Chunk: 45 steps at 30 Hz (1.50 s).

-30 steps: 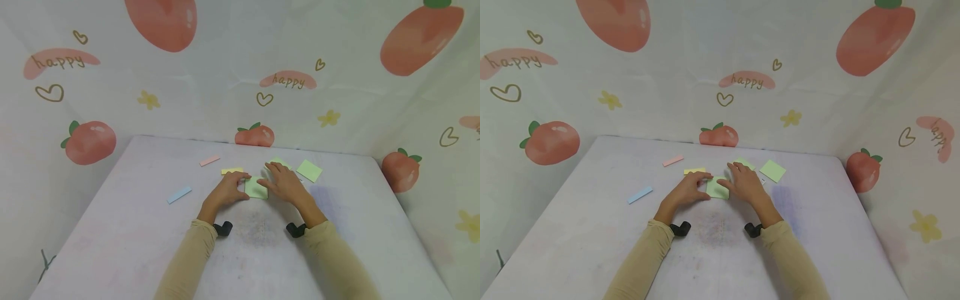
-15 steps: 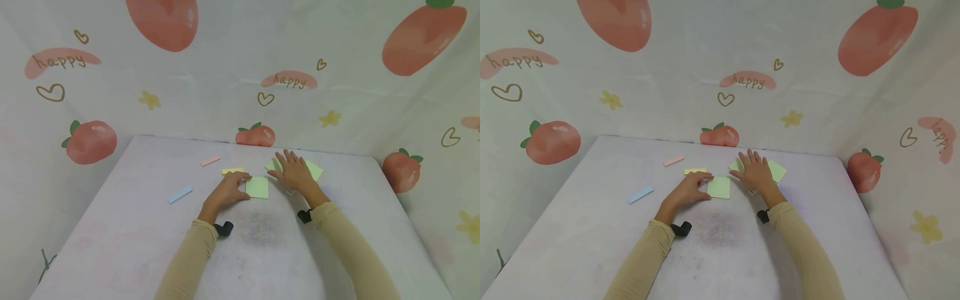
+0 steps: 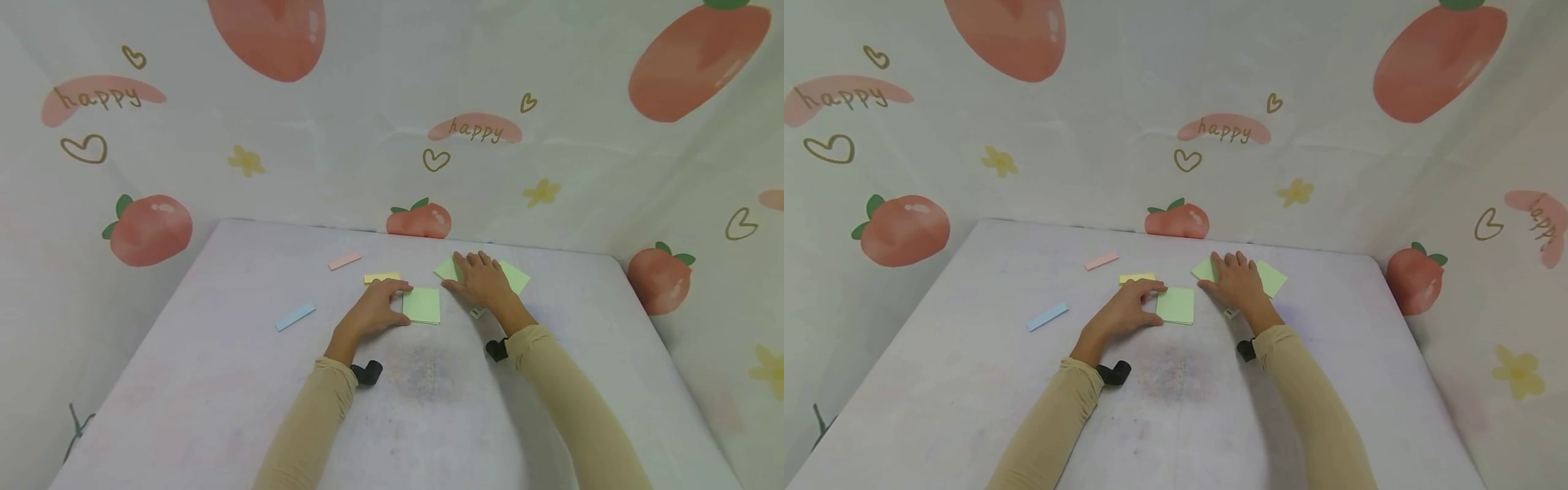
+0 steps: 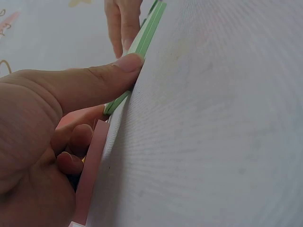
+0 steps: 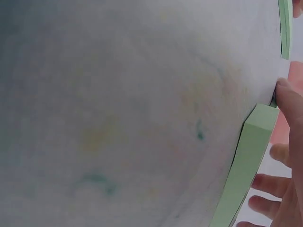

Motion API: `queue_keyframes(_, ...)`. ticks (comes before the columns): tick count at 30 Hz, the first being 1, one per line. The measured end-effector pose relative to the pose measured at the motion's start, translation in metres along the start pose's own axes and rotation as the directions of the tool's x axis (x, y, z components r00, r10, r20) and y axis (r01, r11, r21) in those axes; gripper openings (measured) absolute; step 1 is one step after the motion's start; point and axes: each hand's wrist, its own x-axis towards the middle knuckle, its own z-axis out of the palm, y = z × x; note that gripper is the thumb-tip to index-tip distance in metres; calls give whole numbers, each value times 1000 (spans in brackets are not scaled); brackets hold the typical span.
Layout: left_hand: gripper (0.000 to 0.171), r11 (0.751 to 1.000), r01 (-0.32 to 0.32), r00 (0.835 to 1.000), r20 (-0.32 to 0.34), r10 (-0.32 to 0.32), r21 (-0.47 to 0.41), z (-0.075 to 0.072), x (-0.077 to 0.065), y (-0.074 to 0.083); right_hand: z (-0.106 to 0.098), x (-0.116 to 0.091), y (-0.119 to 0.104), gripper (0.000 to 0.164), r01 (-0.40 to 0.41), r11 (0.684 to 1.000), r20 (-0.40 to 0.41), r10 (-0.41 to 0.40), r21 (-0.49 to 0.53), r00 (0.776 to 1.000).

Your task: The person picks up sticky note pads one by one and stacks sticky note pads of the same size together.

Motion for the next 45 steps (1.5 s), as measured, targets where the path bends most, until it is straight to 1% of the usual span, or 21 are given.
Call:
queue_keyframes(12, 66, 1000, 11, 1000, 3, -11, 16, -2, 1, 2, -2, 1, -7, 70, -2, 996, -66, 8, 88, 998)
queue_keyframes(17, 65, 1000, 3, 1000, 4, -4, 28, -2, 1, 2, -2, 2, -8, 71, -15, 994, -69, 22, 109, 997)
queue_keyframes(21, 66, 999, -2, 1000, 5, 2, 32, -1, 1, 1, -1, 3, -7, 71, -6, 993, -99, 17, 116, 995)
queue_keyframes(25, 66, 999, -4, 1000, 7, 3, 39, -1, 2, 0, 0, 4, -8, 71, 2, 990, -120, 16, 143, 993)
queue_keyframes(36, 66, 999, 11, 1000, 6, -11, 39, 0, 1, 1, -3, 0, -11, 72, -6, 983, -100, 24, 184, 995)
queue_keyframes(38, 66, 999, 11, 1000, 4, -11, 37, 0, 1, 1, -4, -1, -11, 70, -4, 977, -97, 25, 215, 995)
queue_keyframes(41, 66, 999, 10, 1000, 3, -10, 34, 1, 2, 1, -5, -3, -10, 67, 2, 958, -106, 30, 287, 994)
queue_keyframes(45, 66, 999, 8, 1000, 4, -8, 36, 1, 2, 1, -7, -6, -8, 62, 23, 914, -138, 37, 406, 990)
